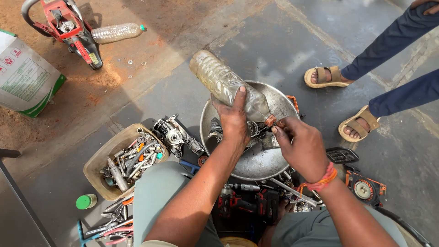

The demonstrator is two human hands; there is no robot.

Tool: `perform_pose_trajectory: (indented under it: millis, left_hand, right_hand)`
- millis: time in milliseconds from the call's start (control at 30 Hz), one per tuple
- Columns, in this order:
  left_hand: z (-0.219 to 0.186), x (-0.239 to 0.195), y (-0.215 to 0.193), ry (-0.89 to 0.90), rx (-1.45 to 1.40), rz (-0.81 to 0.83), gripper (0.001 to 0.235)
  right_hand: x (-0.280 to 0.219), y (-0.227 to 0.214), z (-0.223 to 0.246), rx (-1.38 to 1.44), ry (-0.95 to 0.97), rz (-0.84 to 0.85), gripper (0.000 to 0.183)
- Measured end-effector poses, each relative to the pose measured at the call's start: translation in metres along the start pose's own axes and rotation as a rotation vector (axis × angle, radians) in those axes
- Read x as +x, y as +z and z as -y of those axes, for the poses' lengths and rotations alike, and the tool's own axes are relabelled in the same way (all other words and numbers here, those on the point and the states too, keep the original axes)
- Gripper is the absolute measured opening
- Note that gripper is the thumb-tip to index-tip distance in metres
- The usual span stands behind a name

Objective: Cleaning and assembling mechanical engine components using solvent and a brush in a metal bowl.

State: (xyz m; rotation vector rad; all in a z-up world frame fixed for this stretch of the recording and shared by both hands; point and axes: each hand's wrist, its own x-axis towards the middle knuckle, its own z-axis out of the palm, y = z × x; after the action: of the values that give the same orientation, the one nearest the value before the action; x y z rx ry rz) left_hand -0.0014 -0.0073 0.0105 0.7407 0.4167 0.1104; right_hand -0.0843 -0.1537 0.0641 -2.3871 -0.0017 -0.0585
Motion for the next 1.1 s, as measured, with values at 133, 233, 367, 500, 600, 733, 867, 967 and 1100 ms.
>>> perform_pose_trajectory:
  millis: [133, 233, 367, 500, 600, 733, 867, 967, 1100]
  left_hand:
    - [-0.013, -0.001, 0.005, -0.115, -0.063, 0.035, 0.097]
    - [-0.008, 0.007, 0.000, -0.162, -0.131, 0.066, 0.086]
    - [-0.004, 0.011, -0.004, -0.190, -0.156, 0.058, 0.078]
    - [-0.006, 0.011, -0.003, -0.227, -0.162, 0.055, 0.075]
    - [-0.006, 0.019, -0.007, -0.334, -0.104, -0.088, 0.073]
    - [-0.019, 0.030, -0.011, -0.342, -0.194, -0.103, 0.064]
    - [-0.022, 0.028, -0.012, -0.426, -0.360, 0.092, 0.063]
    - [-0.029, 0.018, -0.003, -0.518, -0.354, 0.045, 0.065]
    - [-0.032, 0.013, -0.001, -0.532, -0.343, 0.068, 0.069]
  right_hand:
    - [-0.007, -0.003, 0.009, -0.516, -0.499, -0.307, 0.013]
    - [0.002, 0.006, -0.022, 0.122, -0.108, -0.051, 0.018]
    - [0.005, 0.002, -0.026, 1.005, 0.494, 0.308, 0.021]
    - [-0.005, 0.001, -0.003, 0.184, 0.085, 0.049, 0.019]
    - [-0.018, -0.016, 0.023, -0.378, -0.435, -0.295, 0.012]
    - [-0.024, -0.061, 0.010, -0.460, -0.334, -0.332, 0.014]
    - [-0.031, -0.133, -0.078, -0.519, 0.123, -0.245, 0.023]
    - [-0.063, -0.146, -0.283, -0.308, 0.344, -0.252, 0.033]
    - [-0.160, -0.110, -0.357, -0.660, 0.643, -0.010, 0.043]
